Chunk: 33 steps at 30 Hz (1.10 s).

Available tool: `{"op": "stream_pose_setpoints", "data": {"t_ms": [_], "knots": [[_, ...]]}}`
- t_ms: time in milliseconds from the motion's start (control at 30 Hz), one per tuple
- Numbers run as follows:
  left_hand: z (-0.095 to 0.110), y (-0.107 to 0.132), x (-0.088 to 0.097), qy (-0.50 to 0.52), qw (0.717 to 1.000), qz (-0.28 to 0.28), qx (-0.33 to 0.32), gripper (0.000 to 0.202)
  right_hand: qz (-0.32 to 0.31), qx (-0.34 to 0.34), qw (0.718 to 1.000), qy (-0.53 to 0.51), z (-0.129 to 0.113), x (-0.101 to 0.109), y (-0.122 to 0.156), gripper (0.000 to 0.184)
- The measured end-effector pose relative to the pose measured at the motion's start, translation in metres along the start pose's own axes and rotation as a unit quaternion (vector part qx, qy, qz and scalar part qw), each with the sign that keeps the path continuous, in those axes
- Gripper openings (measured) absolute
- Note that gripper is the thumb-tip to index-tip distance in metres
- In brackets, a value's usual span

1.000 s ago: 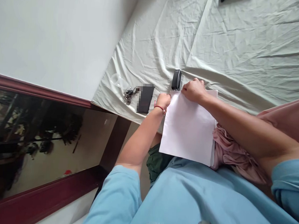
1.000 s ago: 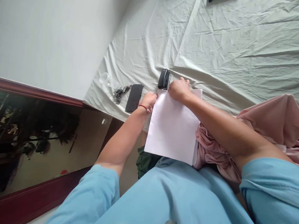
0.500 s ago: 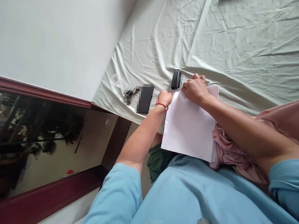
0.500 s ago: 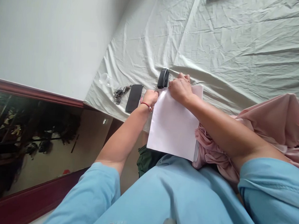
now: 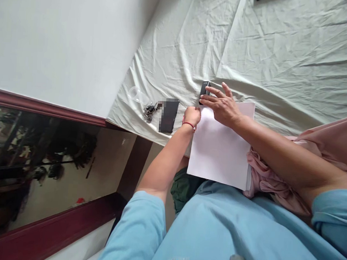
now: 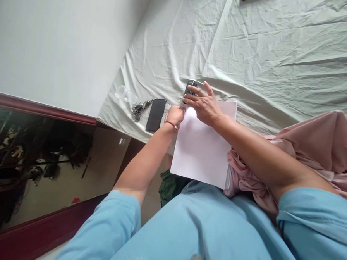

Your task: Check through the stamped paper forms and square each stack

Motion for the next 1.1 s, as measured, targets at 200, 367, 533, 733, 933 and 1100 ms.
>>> {"op": "stream_pose_setpoints", "data": {"t_ms": [200,367,533,733,933,1100], "knots": [[0.010,0.007,0.003,-0.083,0.996,-0.008,0.028,0.046,-0.015,-0.023,0.999,-0.020,-0.005,-0.002,0.003,0.060],[0.016,0.012,0.005,-0.075,0.997,-0.014,0.023,0.046,-0.029,-0.036,0.999,0.008,-0.006,-0.006,0.005,0.061],[0.023,0.021,0.008,-0.082,0.997,0.001,-0.005,0.048,-0.012,-0.028,0.999,0.016,-0.002,-0.002,0.005,0.058],[0.016,0.047,0.017,-0.095,0.994,0.048,-0.017,0.048,0.081,-0.095,0.992,-0.011,0.019,0.026,0.012,0.045],[0.002,0.077,0.033,-0.029,0.994,0.095,-0.047,0.044,-0.029,-0.090,0.994,-0.049,0.025,0.024,0.013,0.037],[-0.014,0.091,0.048,0.021,0.990,0.125,-0.057,0.044,-0.150,-0.024,0.985,-0.082,0.010,0.015,0.017,0.042]]}}
Point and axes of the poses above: each hand's wrist, its own y-axis away from the middle knuckle, its own x-axis out of the back of the hand, z = x × y, the point moved 5 cm from there along -y, towards the middle knuckle, and after that the axes turned 2 degrees about -y, right-handed, at the moved point
